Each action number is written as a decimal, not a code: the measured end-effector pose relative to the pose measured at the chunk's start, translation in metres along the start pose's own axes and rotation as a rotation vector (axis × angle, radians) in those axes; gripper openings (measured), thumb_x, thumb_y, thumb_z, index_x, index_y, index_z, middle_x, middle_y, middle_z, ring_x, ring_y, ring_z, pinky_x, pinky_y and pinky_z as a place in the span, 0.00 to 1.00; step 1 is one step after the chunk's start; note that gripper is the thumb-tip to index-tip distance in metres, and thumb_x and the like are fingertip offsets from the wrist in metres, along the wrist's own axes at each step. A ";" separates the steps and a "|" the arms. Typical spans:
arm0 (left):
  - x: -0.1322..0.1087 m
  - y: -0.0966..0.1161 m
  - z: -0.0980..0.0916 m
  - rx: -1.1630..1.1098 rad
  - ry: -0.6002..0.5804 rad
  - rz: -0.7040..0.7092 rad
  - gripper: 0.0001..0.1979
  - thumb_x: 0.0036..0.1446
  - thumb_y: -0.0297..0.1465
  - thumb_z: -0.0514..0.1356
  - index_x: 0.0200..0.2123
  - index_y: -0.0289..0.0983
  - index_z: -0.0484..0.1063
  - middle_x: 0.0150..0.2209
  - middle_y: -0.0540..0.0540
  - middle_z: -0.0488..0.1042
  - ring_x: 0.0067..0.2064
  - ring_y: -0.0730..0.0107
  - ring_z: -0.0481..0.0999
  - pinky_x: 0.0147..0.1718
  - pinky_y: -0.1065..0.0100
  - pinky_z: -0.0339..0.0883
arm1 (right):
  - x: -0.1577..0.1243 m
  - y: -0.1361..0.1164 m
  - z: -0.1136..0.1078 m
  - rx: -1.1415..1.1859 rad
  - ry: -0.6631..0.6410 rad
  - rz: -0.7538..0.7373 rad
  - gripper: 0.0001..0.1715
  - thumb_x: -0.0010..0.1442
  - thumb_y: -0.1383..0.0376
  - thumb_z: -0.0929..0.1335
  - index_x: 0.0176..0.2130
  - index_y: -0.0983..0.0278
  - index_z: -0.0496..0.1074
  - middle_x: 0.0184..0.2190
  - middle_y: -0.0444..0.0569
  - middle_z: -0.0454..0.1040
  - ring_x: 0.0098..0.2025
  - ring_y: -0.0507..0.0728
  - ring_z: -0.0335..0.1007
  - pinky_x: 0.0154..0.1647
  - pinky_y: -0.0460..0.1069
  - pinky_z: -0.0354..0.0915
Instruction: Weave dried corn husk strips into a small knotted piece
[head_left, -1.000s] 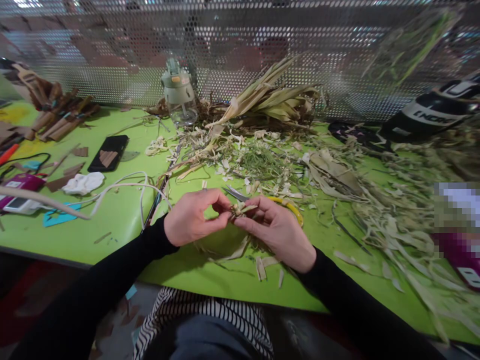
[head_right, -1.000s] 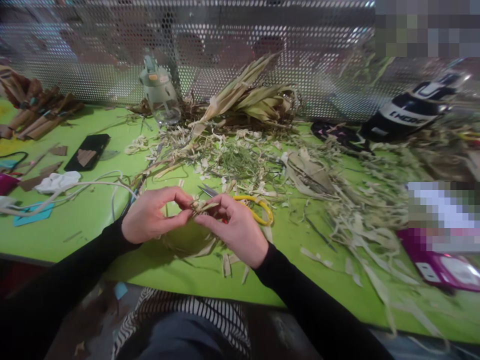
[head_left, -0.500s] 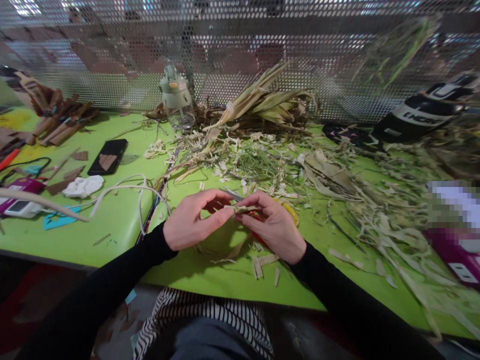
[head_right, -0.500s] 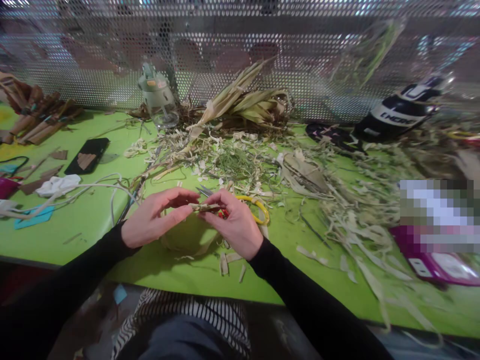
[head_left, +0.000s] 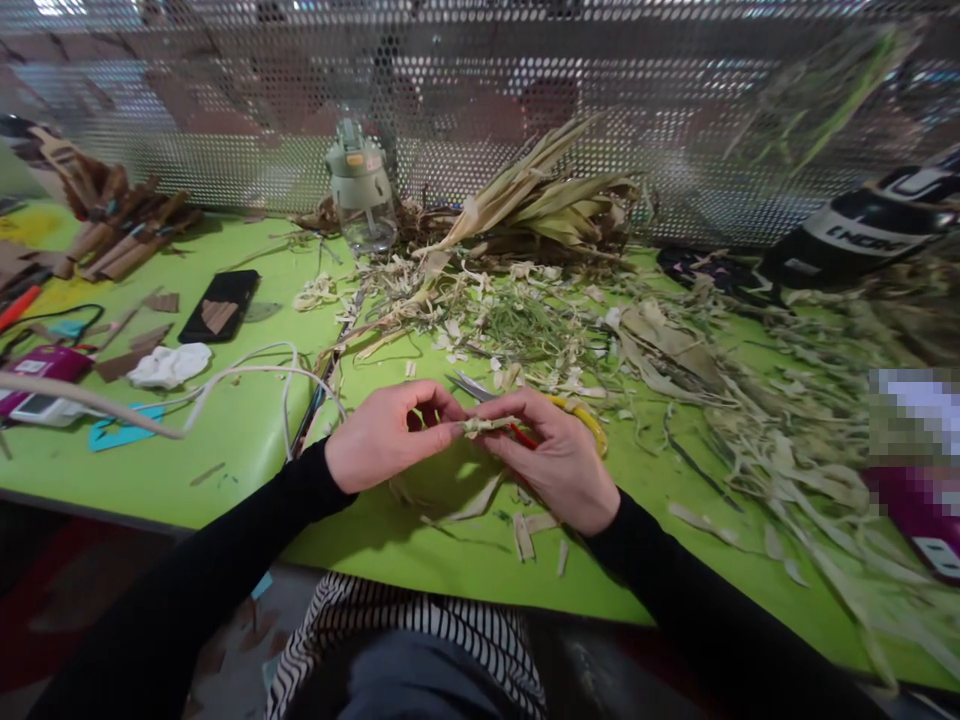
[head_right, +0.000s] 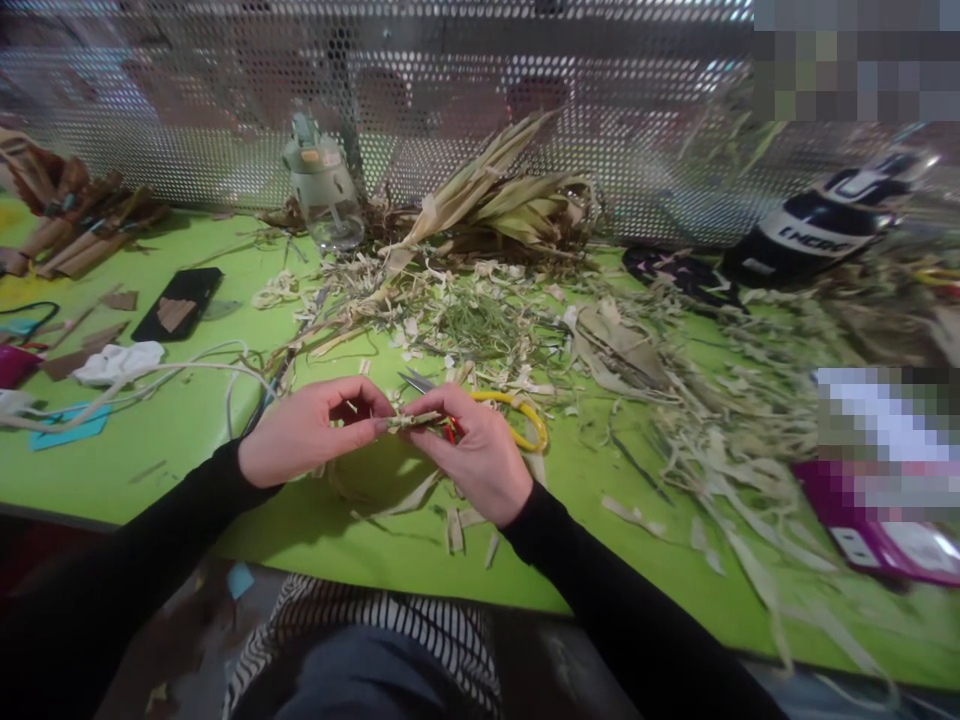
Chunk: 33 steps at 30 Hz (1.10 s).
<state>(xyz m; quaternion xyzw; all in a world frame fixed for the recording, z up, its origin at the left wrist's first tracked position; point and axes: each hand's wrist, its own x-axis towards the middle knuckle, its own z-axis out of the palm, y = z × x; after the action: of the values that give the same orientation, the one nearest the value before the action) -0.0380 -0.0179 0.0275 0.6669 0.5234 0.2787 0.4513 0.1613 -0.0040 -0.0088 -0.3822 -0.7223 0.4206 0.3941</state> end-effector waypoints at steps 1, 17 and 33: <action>0.000 0.000 0.001 -0.009 0.008 0.004 0.11 0.52 0.37 0.59 0.34 0.35 0.70 0.28 0.50 0.71 0.27 0.76 0.67 0.27 0.73 0.62 | 0.000 0.001 0.000 0.007 0.001 0.001 0.07 0.55 0.64 0.70 0.37 0.60 0.72 0.35 0.46 0.75 0.38 0.55 0.73 0.41 0.51 0.68; -0.005 0.001 0.010 0.328 0.140 0.353 0.01 0.51 0.27 0.57 0.30 0.36 0.67 0.26 0.51 0.69 0.27 0.76 0.68 0.29 0.73 0.62 | 0.006 -0.004 0.000 0.535 -0.176 0.475 0.18 0.42 0.65 0.77 0.29 0.64 0.67 0.25 0.40 0.76 0.25 0.47 0.71 0.28 0.44 0.67; 0.011 -0.007 0.015 -0.421 0.017 0.005 0.14 0.51 0.32 0.61 0.41 0.33 0.68 0.39 0.45 0.72 0.29 0.79 0.69 0.30 0.73 0.66 | 0.009 -0.010 0.005 0.458 0.053 0.345 0.20 0.46 0.61 0.76 0.34 0.61 0.64 0.28 0.39 0.72 0.27 0.48 0.68 0.30 0.44 0.65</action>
<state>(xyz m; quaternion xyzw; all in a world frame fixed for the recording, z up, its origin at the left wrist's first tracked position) -0.0250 -0.0113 0.0135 0.5571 0.4556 0.3885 0.5755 0.1510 -0.0012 0.0008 -0.4114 -0.5221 0.6236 0.4115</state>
